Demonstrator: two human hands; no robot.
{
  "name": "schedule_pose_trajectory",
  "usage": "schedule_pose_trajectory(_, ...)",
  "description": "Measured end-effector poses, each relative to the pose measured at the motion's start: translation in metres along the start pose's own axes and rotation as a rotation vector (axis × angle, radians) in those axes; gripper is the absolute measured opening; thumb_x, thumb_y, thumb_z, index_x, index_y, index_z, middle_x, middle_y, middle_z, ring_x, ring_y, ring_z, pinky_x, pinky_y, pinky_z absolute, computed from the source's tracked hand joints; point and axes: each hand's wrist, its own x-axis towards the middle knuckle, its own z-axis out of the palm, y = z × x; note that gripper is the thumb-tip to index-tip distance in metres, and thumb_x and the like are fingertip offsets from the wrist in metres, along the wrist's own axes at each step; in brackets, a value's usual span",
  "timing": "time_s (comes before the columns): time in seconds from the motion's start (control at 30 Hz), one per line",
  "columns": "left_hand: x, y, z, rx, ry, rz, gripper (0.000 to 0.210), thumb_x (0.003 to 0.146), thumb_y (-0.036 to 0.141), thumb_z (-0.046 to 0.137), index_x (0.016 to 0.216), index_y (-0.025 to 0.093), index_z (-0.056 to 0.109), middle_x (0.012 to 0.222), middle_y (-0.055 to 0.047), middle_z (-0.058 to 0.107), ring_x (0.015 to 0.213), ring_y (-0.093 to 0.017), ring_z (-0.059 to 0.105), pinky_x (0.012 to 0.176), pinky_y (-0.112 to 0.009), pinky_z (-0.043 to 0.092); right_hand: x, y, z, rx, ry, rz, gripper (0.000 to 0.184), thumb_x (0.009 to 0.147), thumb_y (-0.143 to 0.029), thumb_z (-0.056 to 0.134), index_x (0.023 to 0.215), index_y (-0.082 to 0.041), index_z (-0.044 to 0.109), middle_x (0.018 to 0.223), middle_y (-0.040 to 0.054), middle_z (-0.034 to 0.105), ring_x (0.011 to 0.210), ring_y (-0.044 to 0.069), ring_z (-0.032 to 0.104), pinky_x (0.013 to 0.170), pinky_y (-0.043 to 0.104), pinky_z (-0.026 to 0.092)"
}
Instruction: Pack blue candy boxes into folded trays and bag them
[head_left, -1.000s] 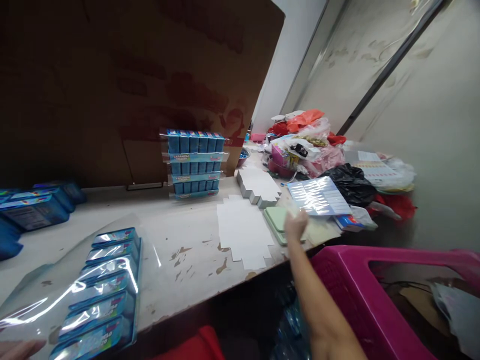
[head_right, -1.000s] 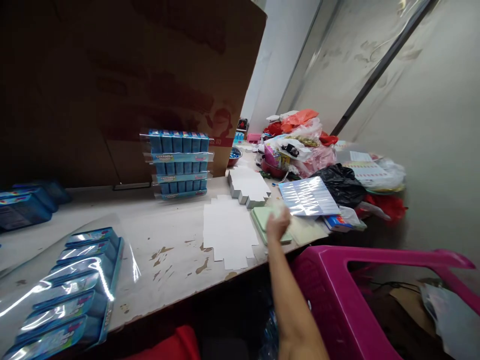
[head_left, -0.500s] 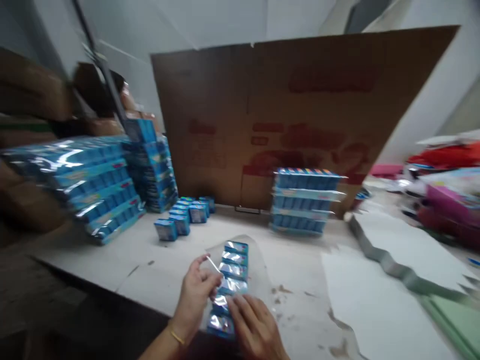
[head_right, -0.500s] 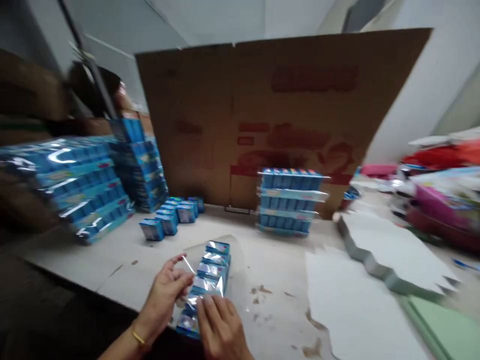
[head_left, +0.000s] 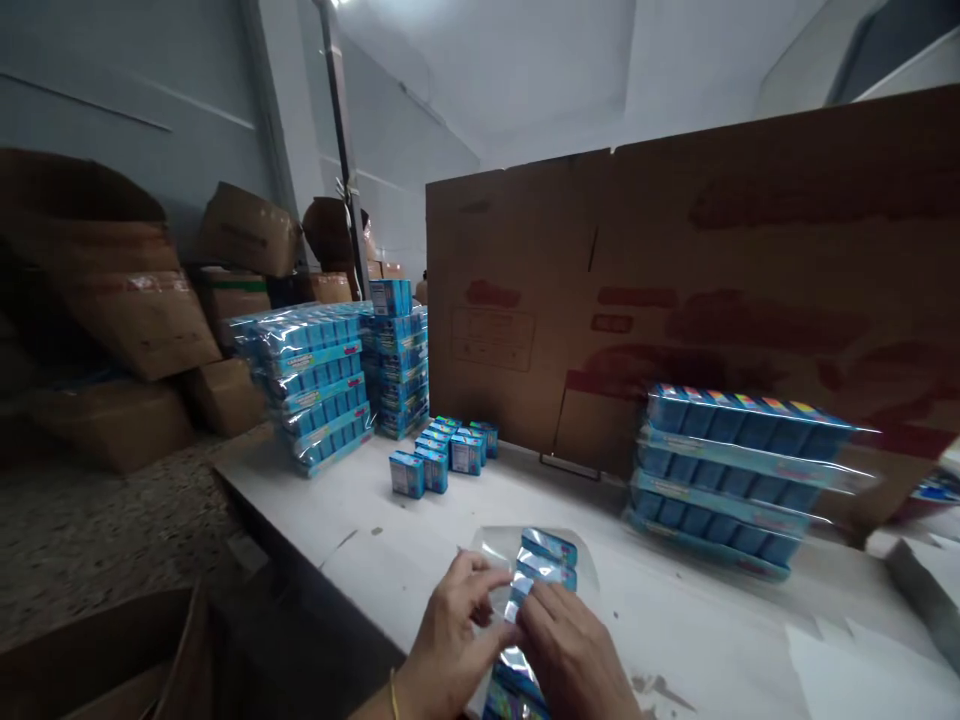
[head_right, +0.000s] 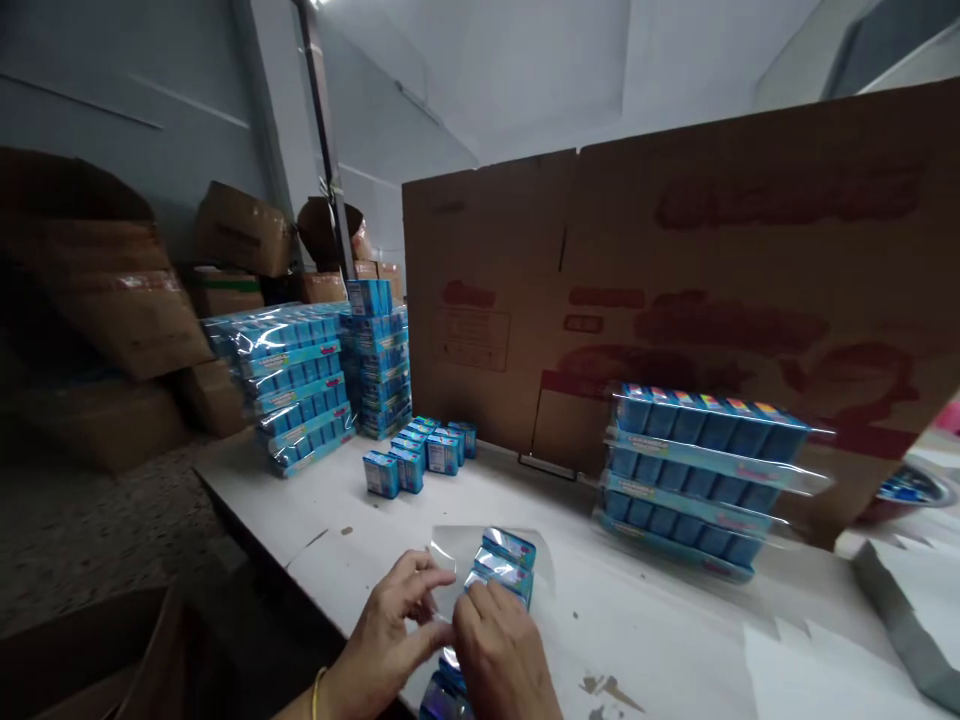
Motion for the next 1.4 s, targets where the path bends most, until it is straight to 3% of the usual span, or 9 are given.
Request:
schedule_pose_trajectory(0.07,-0.001,-0.001,-0.006,0.088,-0.014,0.029,0.025,0.075,0.025,0.056,0.099,0.023,0.059,0.096,-0.005,0.05,0.071,-0.011,0.051,0.069,-0.026,0.046,0.003,0.001,-0.001,0.163,-0.081,0.115,0.018,0.081,-0.018,0.045,0.064,-0.019,0.051,0.062,0.0005,0.055,0.057,0.013,0.049,0.052,0.022,0.034)
schedule_pose_trajectory(0.3,-0.009,-0.003,-0.016,0.21,-0.13,0.158,0.057,0.063,0.035,0.068,0.116,0.025,0.049,0.111,-0.006,0.044,0.082,-0.015,0.052,0.077,-0.029,0.047,0.019,0.002,-0.016,0.918,-0.403,0.639,0.026,0.065,-0.032,0.062,0.052,-0.016,0.045,0.052,-0.004,0.046,0.053,0.01,0.042,0.051,0.021,0.031)
schedule_pose_trajectory(0.43,-0.009,0.001,-0.017,0.261,-0.125,0.268,0.027,0.081,0.026,0.048,0.107,0.023,0.056,0.104,-0.008,0.05,0.09,-0.015,0.053,0.081,-0.027,0.044,0.022,0.006,-0.017,1.112,-0.47,0.694,0.036,0.063,-0.044,0.062,0.051,-0.016,0.042,0.05,-0.0056,0.036,0.051,0.008,0.033,0.049,0.021,0.026)
schedule_pose_trajectory(0.6,-0.004,0.0,-0.025,0.233,-0.185,0.277,0.021,0.084,0.022,0.041,0.087,0.02,0.062,0.101,-0.007,0.054,0.088,-0.014,0.055,0.078,-0.023,0.045,0.028,0.009,-0.03,0.787,-0.508,0.431,0.032,0.077,-0.039,0.053,0.056,-0.015,0.052,0.059,-0.0032,0.046,0.058,0.009,0.043,0.054,0.02,0.031)
schedule_pose_trajectory(0.83,-0.007,0.008,-0.024,0.414,-0.075,0.225,0.046,0.068,0.034,0.063,0.111,0.022,0.051,0.116,-0.01,0.048,0.096,-0.021,0.051,0.083,-0.035,0.045,0.029,-0.008,-0.021,0.124,-0.291,0.104,0.016,0.081,-0.02,0.05,0.066,-0.017,0.055,0.064,0.0003,0.053,0.058,0.01,0.049,0.053,0.02,0.034)
schedule_pose_trajectory(0.9,-0.009,0.006,-0.02,0.485,-0.091,0.253,0.025,0.077,0.026,0.052,0.101,0.022,0.057,0.107,-0.008,0.054,0.096,-0.019,0.052,0.085,-0.035,0.044,0.026,-0.009,-0.016,0.13,-0.32,0.048,0.014,0.082,-0.018,0.049,0.07,-0.017,0.056,0.065,-0.0001,0.053,0.058,0.009,0.05,0.052,0.019,0.034)
schedule_pose_trajectory(1.0,-0.01,-0.003,-0.017,0.534,-0.061,0.3,0.025,0.081,0.018,0.044,0.102,0.022,0.057,0.107,-0.008,0.055,0.097,-0.018,0.052,0.085,-0.033,0.044,0.021,-0.007,-0.014,0.148,-0.337,0.017,0.017,0.084,-0.012,0.043,0.074,-0.018,0.055,0.068,-0.0003,0.053,0.06,0.009,0.049,0.054,0.019,0.034)
schedule_pose_trajectory(1.2,-0.011,-0.005,-0.014,0.506,0.088,0.249,0.027,0.081,0.015,0.04,0.104,0.019,0.053,0.114,-0.011,0.048,0.099,-0.018,0.052,0.084,-0.032,0.045,0.015,-0.028,-0.014,-0.256,-0.185,-0.216,0.016,0.079,-0.008,0.041,0.075,-0.015,0.055,0.068,0.004,0.05,0.061,0.016,0.042,0.056,0.03,0.031)
schedule_pose_trajectory(1.4,-0.017,0.001,-0.005,0.413,0.09,0.23,0.02,0.078,0.01,0.039,0.084,0.017,0.057,0.099,-0.008,0.052,0.094,-0.017,0.052,0.082,-0.03,0.045,0.006,-0.031,-0.013,-0.269,-0.18,-0.167,0.018,0.08,-0.008,0.038,0.074,-0.016,0.053,0.068,0.0037,0.047,0.061,0.018,0.04,0.056,0.031,0.029)
